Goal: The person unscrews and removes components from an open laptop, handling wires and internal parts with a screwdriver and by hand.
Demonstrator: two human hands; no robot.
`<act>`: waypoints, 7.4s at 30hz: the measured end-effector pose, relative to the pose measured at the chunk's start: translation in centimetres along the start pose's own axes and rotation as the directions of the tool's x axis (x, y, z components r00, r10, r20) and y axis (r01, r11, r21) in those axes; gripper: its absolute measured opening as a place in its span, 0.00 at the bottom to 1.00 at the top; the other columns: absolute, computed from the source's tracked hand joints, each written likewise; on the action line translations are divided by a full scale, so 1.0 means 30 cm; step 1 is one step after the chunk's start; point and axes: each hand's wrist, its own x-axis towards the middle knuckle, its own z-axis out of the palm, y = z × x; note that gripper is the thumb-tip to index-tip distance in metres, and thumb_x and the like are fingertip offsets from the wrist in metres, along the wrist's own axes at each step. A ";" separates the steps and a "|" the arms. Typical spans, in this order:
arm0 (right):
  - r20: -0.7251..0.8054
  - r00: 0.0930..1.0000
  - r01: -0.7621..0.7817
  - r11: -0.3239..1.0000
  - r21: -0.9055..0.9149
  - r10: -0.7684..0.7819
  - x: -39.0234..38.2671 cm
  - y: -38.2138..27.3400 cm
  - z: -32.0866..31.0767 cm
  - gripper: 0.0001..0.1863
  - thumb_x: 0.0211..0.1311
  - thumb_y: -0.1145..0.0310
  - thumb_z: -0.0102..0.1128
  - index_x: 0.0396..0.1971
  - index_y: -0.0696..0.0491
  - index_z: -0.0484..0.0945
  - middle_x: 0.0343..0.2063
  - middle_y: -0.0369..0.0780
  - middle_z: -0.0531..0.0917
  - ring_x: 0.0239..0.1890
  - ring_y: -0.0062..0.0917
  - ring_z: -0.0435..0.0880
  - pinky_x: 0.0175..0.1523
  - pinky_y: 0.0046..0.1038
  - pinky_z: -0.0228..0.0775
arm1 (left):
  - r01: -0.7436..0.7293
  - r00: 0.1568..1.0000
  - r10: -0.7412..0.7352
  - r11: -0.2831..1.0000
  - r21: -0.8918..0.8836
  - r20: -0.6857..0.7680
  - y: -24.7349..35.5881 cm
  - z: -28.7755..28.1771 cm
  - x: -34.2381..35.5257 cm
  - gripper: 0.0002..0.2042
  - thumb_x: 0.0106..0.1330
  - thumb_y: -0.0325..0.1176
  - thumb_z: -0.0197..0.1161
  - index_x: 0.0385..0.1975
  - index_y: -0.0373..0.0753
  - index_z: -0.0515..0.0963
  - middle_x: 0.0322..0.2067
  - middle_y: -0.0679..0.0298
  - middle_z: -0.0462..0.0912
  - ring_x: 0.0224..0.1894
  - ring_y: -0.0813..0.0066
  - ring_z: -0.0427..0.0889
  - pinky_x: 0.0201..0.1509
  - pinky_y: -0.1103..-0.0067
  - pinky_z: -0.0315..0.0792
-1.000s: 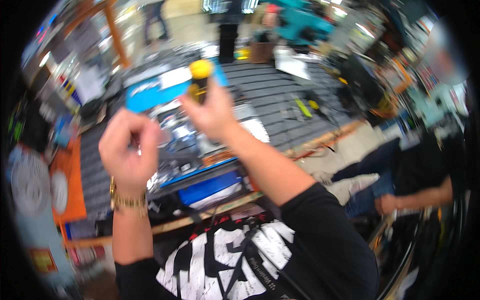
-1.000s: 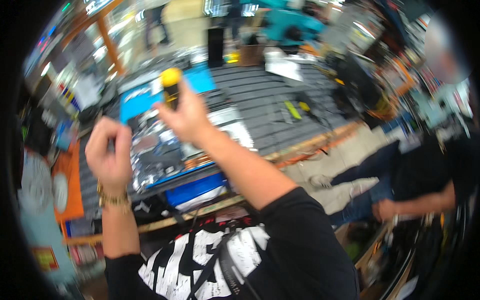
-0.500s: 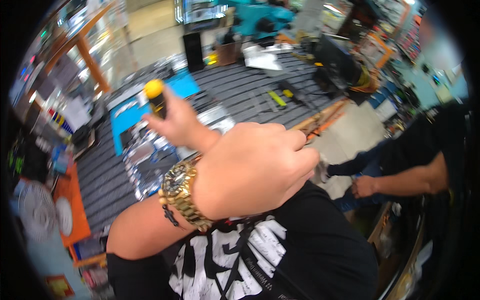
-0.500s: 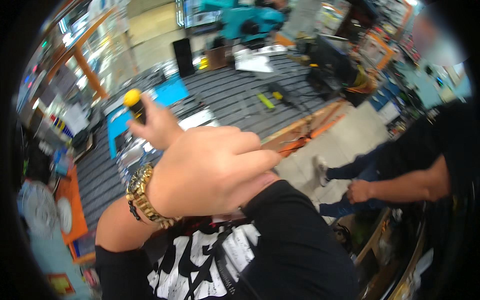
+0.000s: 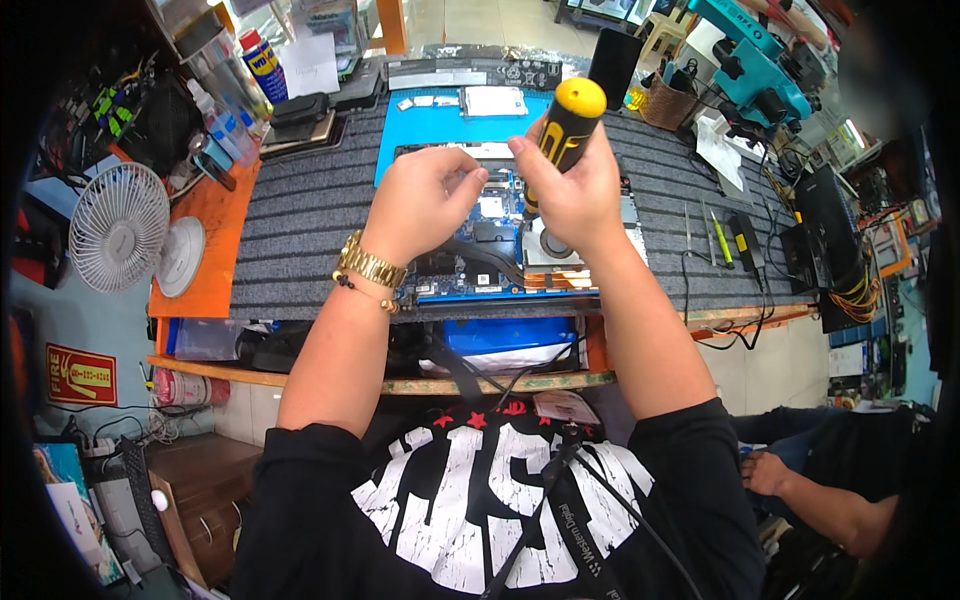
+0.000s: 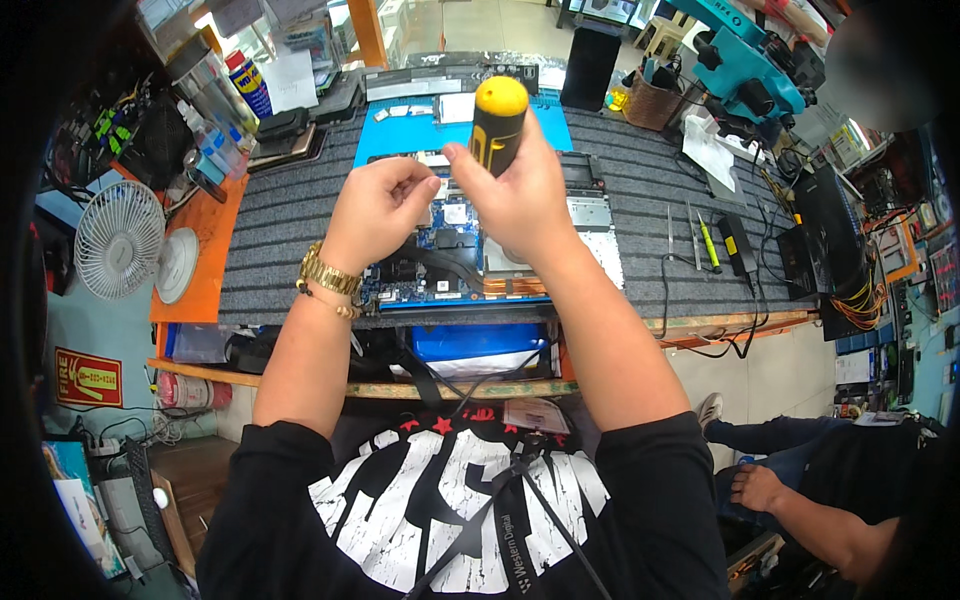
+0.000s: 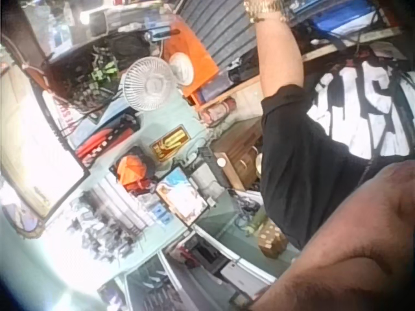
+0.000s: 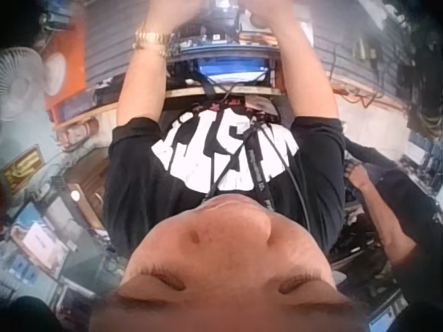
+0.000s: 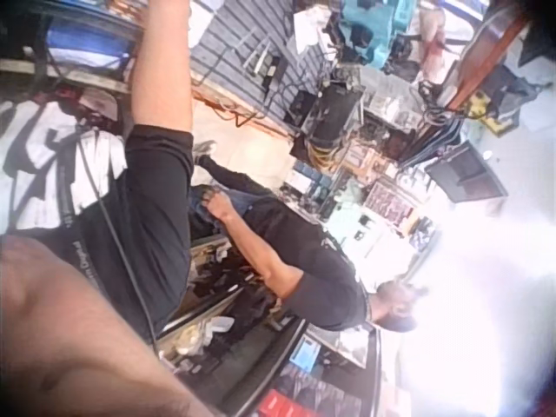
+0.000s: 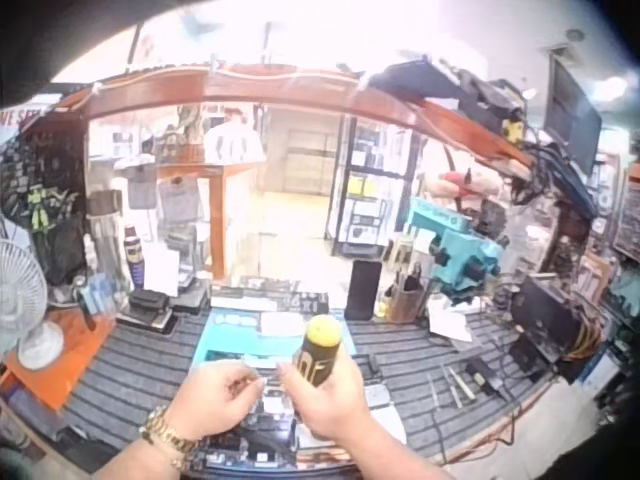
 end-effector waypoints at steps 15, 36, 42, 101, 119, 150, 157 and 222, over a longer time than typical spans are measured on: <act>-0.026 0.999 0.048 0.998 0.031 -0.047 -0.012 0.005 0.022 0.11 0.77 0.75 0.75 0.47 0.53 0.78 0.38 0.32 0.85 0.38 0.14 0.82 0.44 0.23 0.75 | 0.026 0.986 -0.044 0.993 0.112 0.160 -0.032 0.005 -0.027 0.08 0.72 0.35 0.76 0.39 0.35 0.92 0.28 0.56 0.88 0.28 0.62 0.86 0.36 0.66 0.79; -0.318 0.948 0.147 0.916 0.373 -0.022 0.065 -0.051 -0.146 0.11 0.84 0.64 0.69 0.47 0.53 0.76 0.35 0.38 0.87 0.39 0.23 0.85 0.49 0.29 0.80 | -0.116 0.974 0.141 0.983 -0.143 0.176 0.019 0.072 -0.041 0.08 0.67 0.32 0.82 0.40 0.37 0.93 0.29 0.62 0.86 0.28 0.70 0.82 0.35 0.72 0.76; -0.419 0.905 0.130 0.892 0.433 0.072 0.117 -0.001 -0.278 0.13 0.85 0.60 0.67 0.47 0.53 0.76 0.34 0.40 0.87 0.36 0.25 0.85 0.47 0.31 0.80 | -0.129 0.975 0.152 0.981 -0.144 0.160 0.099 0.065 -0.007 0.05 0.72 0.29 0.78 0.40 0.35 0.92 0.29 0.62 0.85 0.27 0.73 0.78 0.33 0.73 0.72; -0.226 0.974 0.067 0.958 0.279 -0.002 0.302 0.078 0.106 0.13 0.86 0.60 0.69 0.46 0.54 0.80 0.35 0.38 0.87 0.36 0.22 0.85 0.45 0.28 0.79 | 0.138 0.969 -0.167 0.977 0.159 0.182 -0.375 -0.347 -0.059 0.11 0.70 0.24 0.71 0.48 0.33 0.94 0.38 0.58 0.92 0.36 0.71 0.88 0.46 0.73 0.84; 0.021 0.909 -0.344 0.718 0.606 0.417 0.336 0.257 -0.535 0.16 0.90 0.51 0.62 0.45 0.48 0.78 0.35 0.36 0.79 0.38 0.25 0.79 0.38 0.27 0.76 | 0.027 0.987 -0.064 0.970 0.241 0.150 -0.323 -0.220 0.069 0.06 0.71 0.31 0.78 0.40 0.35 0.93 0.36 0.56 0.89 0.39 0.58 0.91 0.47 0.66 0.85; -0.070 0.859 -0.272 0.568 0.777 0.508 0.281 0.516 -0.819 0.15 0.87 0.57 0.68 0.41 0.50 0.78 0.31 0.39 0.79 0.35 0.26 0.77 0.41 0.30 0.74 | -0.050 0.867 -0.203 0.873 0.485 0.455 -0.205 -0.089 0.292 0.08 0.65 0.31 0.75 0.29 0.32 0.87 0.66 0.49 0.86 0.66 0.50 0.87 0.71 0.64 0.80; -0.078 0.868 -0.267 0.595 0.758 0.489 0.298 0.568 -0.842 0.15 0.86 0.58 0.69 0.40 0.51 0.78 0.31 0.39 0.80 0.34 0.28 0.79 0.41 0.30 0.77 | 0.103 0.838 -0.303 0.905 0.413 0.454 -0.228 -0.087 0.297 0.07 0.68 0.31 0.75 0.33 0.33 0.90 0.70 0.47 0.85 0.70 0.50 0.85 0.77 0.63 0.77; -0.242 0.777 -0.272 0.656 0.704 0.582 0.339 0.633 -1.039 0.18 0.81 0.53 0.73 0.48 0.51 0.76 0.28 0.37 0.84 0.26 0.25 0.85 0.31 0.31 0.78 | 0.052 0.875 -0.305 0.832 0.553 0.377 -0.236 0.228 0.433 0.05 0.63 0.20 0.67 0.27 0.26 0.78 0.65 0.32 0.85 0.71 0.36 0.84 0.75 0.58 0.77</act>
